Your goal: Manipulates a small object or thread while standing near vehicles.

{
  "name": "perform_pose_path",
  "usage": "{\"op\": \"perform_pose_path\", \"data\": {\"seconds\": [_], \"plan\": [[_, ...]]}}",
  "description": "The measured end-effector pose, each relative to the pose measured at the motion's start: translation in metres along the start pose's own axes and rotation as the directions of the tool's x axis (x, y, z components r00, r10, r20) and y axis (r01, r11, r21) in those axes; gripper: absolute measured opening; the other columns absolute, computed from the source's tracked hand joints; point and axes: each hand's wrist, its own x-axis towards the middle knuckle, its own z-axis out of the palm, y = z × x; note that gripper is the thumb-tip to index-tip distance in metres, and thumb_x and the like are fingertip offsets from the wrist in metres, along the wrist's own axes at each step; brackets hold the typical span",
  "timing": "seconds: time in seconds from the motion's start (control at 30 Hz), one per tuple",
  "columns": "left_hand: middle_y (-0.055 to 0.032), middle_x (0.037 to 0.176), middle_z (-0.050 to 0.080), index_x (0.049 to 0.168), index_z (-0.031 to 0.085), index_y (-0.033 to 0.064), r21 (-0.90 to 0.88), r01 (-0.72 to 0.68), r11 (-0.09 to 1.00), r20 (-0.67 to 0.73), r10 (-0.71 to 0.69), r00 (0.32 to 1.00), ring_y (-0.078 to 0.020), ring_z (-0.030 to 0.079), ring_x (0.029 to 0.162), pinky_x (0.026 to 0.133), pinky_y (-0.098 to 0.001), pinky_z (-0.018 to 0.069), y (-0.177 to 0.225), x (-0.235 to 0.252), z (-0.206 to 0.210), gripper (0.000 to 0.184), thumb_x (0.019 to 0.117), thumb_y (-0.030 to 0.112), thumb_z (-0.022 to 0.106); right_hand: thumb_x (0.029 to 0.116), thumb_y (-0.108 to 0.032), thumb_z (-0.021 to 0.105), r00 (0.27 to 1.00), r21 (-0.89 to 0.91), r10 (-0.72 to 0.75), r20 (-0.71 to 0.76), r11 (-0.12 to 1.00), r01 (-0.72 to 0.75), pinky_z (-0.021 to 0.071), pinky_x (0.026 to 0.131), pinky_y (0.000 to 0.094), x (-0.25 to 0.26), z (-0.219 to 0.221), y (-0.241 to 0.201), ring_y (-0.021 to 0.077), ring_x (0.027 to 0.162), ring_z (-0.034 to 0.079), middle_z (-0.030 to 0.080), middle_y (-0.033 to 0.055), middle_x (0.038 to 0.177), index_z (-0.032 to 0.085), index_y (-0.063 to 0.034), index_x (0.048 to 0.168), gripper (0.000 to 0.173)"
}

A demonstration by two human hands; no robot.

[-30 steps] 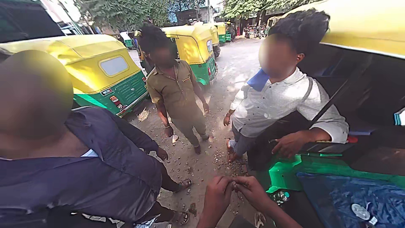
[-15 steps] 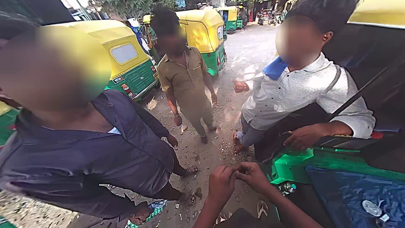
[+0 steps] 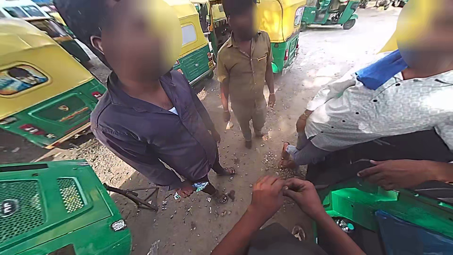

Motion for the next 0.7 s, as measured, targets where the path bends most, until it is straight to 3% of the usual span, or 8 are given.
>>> {"op": "perform_pose_path", "data": {"seconds": [0.07,0.13,0.23,0.4,0.53,0.6,0.7], "plan": [[0.0020,0.092,0.073,0.096,0.076,0.0178,0.003,0.016,1.000,0.020,-0.016,1.000,-0.0132,0.071,0.092,0.083,-0.0336,0.0601,0.002,0.002,0.003,0.018,0.1004,0.026,0.061,0.0851,-0.011,0.077,0.998,0.029,0.028,0.060,0.999,-0.030,0.0628,0.066,0.0318,0.001,-0.006,0.001,0.0143,0.069,0.072,0.077,0.0024,0.085,0.079,-0.0105,0.095,0.010],[0.0028,0.094,0.074,0.098,0.076,0.0188,-0.002,0.028,1.000,0.031,-0.028,0.999,-0.0125,0.071,0.095,0.087,-0.0338,0.0600,0.005,0.006,0.007,0.018,0.1005,0.026,0.060,0.0926,-0.012,0.071,0.987,0.073,0.008,0.159,0.997,-0.020,0.0618,0.069,0.0316,0.002,-0.015,0.003,0.0140,0.073,0.071,0.077,0.0027,0.091,0.079,-0.0109,0.106,0.016],[0.0040,0.093,0.074,0.098,0.077,0.0202,-0.013,0.048,0.999,0.011,-0.047,0.999,-0.0112,0.071,0.093,0.083,-0.0331,0.0606,0.007,0.008,0.013,0.018,0.1002,0.029,0.061,0.0960,-0.014,0.068,0.974,0.064,-0.047,0.223,0.997,0.034,0.0602,0.069,0.0296,0.005,-0.025,0.008,0.0107,0.073,0.069,0.076,0.0013,0.092,0.080,-0.0116,0.105,0.015],[0.0046,0.092,0.074,0.094,0.077,0.0195,0.033,0.064,0.997,0.018,-0.065,0.998,-0.0114,0.071,0.091,0.081,-0.0330,0.0606,0.020,0.018,0.025,0.019,0.0986,0.027,0.061,0.0857,-0.017,0.079,0.979,-0.096,-0.090,0.185,0.989,0.109,0.0602,0.077,0.0264,0.018,-0.046,0.008,0.0052,0.085,0.070,0.076,-0.0043,0.095,0.080,-0.0154,0.086,0.002],[0.0052,0.093,0.074,0.094,0.076,0.0194,0.044,0.058,0.997,0.015,-0.059,0.998,-0.0108,0.071,0.091,0.080,-0.0328,0.0607,0.029,0.026,0.037,0.020,0.0994,0.029,0.060,0.0806,-0.024,0.086,0.981,-0.106,-0.046,0.186,0.992,0.067,0.0603,0.078,0.0290,0.024,-0.062,0.020,0.0057,0.084,0.070,0.075,-0.0058,0.094,0.078,-0.0168,0.083,0.011],[0.0053,0.093,0.074,0.094,0.077,0.0196,0.049,0.049,0.998,0.001,-0.049,0.999,-0.0103,0.071,0.092,0.081,-0.0316,0.0609,0.033,0.031,0.043,0.019,0.0994,0.028,0.060,0.0859,-0.025,0.082,0.975,-0.054,-0.053,0.215,0.996,0.066,0.0586,0.074,0.0298,0.025,-0.070,0.026,0.0070,0.078,0.068,0.074,-0.0042,0.090,0.078,-0.0156,0.091,0.012],[0.0053,0.092,0.074,0.094,0.077,0.0197,0.070,0.047,0.996,-0.009,-0.047,0.999,-0.0101,0.071,0.091,0.081,-0.0314,0.0608,0.037,0.036,0.051,0.019,0.0988,0.028,0.060,0.0967,-0.020,0.070,0.949,0.014,-0.090,0.303,0.996,0.090,0.0600,0.076,0.0285,0.024,-0.083,0.024,0.0078,0.080,0.069,0.074,-0.0010,0.098,0.078,-0.0129,0.106,0.014]]}}
